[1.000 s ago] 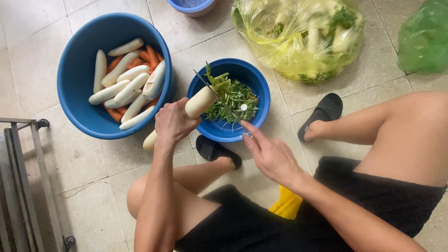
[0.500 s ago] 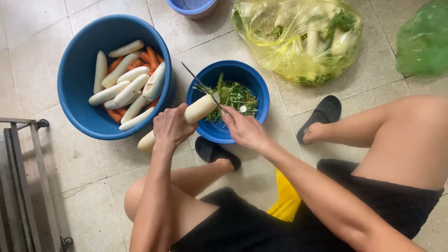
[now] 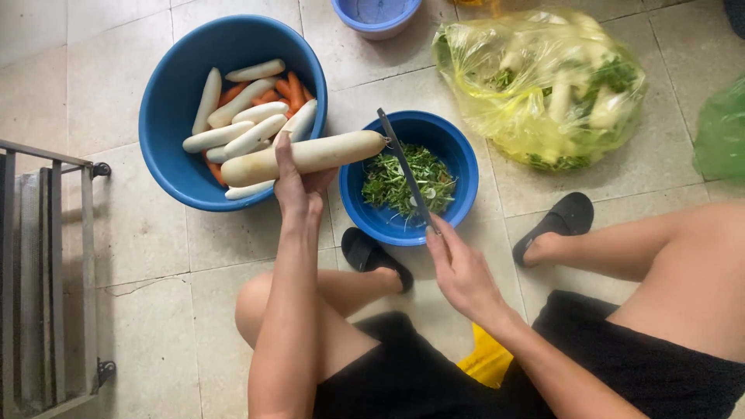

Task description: Trimming the ends of radishes with a knife and placing them in a bucket.

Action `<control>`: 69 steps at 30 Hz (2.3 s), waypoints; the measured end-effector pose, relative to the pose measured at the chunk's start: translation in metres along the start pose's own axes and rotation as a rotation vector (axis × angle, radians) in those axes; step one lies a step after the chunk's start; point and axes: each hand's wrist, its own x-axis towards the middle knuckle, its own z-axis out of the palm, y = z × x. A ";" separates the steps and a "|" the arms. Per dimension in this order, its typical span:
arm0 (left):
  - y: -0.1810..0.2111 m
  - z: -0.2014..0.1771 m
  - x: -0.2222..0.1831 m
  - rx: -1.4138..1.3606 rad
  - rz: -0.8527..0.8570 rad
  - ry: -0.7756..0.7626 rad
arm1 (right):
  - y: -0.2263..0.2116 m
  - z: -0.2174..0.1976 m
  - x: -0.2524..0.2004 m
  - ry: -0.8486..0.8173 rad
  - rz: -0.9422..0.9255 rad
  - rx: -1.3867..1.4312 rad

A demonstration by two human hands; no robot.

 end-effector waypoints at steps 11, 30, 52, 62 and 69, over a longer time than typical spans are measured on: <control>-0.020 -0.012 0.005 -0.055 -0.008 0.019 | -0.014 0.001 -0.006 0.065 -0.101 0.017; -0.008 -0.038 0.014 -0.357 -0.100 -0.060 | 0.065 0.021 0.083 0.008 -0.067 -0.046; -0.012 -0.150 0.230 0.102 -0.058 0.293 | -0.024 -0.184 0.168 -0.034 0.095 0.227; -0.167 0.056 0.261 1.039 0.734 0.134 | -0.021 -0.277 0.167 0.219 0.061 0.242; -0.464 0.183 0.208 1.344 0.761 -0.977 | -0.013 -0.303 0.156 0.316 0.139 0.237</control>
